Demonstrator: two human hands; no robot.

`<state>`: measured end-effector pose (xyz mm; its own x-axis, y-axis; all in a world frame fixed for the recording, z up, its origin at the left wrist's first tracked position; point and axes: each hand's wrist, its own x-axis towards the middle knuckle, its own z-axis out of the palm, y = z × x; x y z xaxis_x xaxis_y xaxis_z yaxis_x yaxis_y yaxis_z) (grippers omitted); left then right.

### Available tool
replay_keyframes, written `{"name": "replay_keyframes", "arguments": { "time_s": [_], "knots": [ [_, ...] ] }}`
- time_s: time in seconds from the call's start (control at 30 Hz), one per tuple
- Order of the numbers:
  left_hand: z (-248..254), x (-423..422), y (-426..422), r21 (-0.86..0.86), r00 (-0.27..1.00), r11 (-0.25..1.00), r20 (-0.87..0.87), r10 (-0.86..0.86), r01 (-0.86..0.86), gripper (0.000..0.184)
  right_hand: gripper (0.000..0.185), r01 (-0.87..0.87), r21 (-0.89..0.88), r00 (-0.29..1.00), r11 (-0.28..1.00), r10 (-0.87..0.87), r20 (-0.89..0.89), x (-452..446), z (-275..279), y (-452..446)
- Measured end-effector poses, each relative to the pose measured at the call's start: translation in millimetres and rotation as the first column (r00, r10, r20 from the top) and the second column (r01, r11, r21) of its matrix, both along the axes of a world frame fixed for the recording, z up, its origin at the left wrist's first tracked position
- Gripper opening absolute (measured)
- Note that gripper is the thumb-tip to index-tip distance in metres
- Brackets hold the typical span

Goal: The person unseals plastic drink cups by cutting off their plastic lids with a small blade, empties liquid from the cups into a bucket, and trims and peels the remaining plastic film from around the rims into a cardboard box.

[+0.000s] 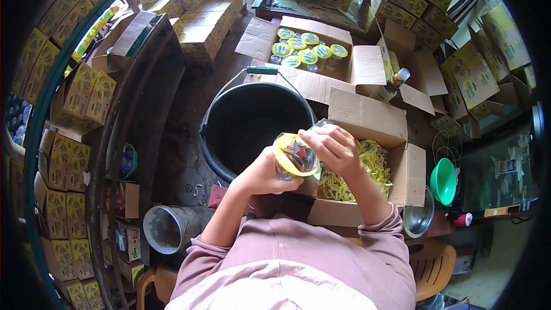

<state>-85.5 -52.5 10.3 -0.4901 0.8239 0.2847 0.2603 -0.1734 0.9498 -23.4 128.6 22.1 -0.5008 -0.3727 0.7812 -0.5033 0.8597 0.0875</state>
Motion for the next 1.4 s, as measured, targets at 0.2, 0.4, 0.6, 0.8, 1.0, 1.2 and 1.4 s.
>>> {"name": "replay_keyframes", "arguments": {
  "time_s": [0.2,0.4,0.6,0.8,1.0,1.2,1.4],
  "knots": [
    [3.5,-10.4,-4.6,-0.005,0.898,0.945,0.313,-0.309,0.327,0.039,0.029,-0.091,-0.02,0.996,0.996,0.091,0.0,2.4,2.8,-2.5],
    [-22.5,-22.2,-1.3,0.167,0.569,0.725,0.514,-0.642,0.668,0.04,0.025,-0.124,-0.052,0.992,0.991,0.124,-0.011,2.0,3.5,-7.6],
    [-32.2,-25.4,4.1,0.421,0.284,0.643,0.649,-0.706,0.64,0.055,0.025,-0.096,-0.074,0.995,0.993,0.095,-0.006,-3.3,0.2,-11.6],
    [-16.8,-35.2,-11.5,0.048,0.824,0.971,0.52,-0.225,0.234,0.064,0.024,0.069,0.029,0.994,0.997,-0.071,0.081,-6.5,-12.1,4.5],
    [2.1,-4.1,-0.7,-0.162,0.92,0.919,-0.227,0.318,-0.358,0.054,0.025,0.125,0.057,0.985,0.991,-0.13,0.109,-12.2,-19.6,1.9],
    [-8.8,1.7,5.6,-0.012,0.848,0.876,-0.258,0.463,-0.482,0.047,0.024,0.098,0.057,0.989,0.994,-0.103,0.11,-7.4,-17.9,3.1],
    [-10.3,-1.8,4.5,-0.011,0.895,0.925,-0.254,0.366,-0.381,0.043,0.024,0.079,0.037,0.997,0.996,-0.08,0.02,-3.9,-11.5,2.9]
  ]
}}
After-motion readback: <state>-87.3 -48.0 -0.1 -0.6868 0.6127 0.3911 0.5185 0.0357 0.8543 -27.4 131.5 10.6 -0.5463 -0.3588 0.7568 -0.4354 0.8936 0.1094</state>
